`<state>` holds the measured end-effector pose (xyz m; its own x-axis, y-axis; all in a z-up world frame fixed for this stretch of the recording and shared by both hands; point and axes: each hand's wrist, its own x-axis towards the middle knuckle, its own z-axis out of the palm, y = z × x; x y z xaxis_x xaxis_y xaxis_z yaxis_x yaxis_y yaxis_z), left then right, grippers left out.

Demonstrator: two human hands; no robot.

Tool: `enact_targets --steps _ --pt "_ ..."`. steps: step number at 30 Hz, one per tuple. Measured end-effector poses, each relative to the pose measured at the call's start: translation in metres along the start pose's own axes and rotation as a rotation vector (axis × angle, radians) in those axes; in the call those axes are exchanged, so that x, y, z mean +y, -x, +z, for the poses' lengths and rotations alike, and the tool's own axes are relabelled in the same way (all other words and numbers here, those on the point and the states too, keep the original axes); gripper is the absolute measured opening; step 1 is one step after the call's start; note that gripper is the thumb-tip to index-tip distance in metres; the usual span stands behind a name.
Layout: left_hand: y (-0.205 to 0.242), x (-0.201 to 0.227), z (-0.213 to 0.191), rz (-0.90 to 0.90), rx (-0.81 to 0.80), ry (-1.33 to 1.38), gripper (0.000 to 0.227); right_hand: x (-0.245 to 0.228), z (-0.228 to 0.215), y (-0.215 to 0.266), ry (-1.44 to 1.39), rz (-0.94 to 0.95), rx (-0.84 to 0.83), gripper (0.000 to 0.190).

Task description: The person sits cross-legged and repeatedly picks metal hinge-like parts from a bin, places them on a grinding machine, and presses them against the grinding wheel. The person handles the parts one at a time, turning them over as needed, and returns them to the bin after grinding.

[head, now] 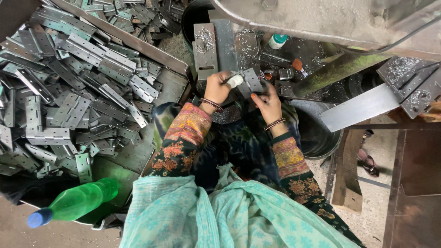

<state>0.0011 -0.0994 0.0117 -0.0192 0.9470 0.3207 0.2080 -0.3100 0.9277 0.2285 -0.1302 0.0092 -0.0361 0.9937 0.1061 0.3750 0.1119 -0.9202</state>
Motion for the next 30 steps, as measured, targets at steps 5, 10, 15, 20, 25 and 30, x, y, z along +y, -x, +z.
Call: enact_targets --steps 5,10,15,20,25,30 --pt "-0.015 -0.011 0.008 -0.055 0.002 0.360 0.015 -0.012 0.008 -0.024 -0.505 0.036 0.025 0.040" --pt "-0.030 0.001 -0.023 0.178 0.261 -0.895 0.047 -0.022 0.024 -0.042 0.448 -0.294 0.173 0.035" --pt "-0.035 0.011 -0.026 -0.032 0.094 -0.859 0.039 -0.033 0.060 -0.043 0.828 -0.541 -0.099 0.049" --pt "-0.028 -0.001 -0.023 -0.061 0.038 -0.938 0.033 -0.033 0.086 -0.035 0.765 -0.383 -0.160 0.059" --pt "-0.023 -0.005 -0.007 -0.089 -0.092 -1.075 0.042 -0.029 0.072 -0.016 0.616 -0.396 -0.105 0.052" --pt "-0.016 -0.009 0.022 -0.176 -0.333 -1.219 0.043 -0.026 0.031 0.024 0.595 -0.241 -0.157 0.045"
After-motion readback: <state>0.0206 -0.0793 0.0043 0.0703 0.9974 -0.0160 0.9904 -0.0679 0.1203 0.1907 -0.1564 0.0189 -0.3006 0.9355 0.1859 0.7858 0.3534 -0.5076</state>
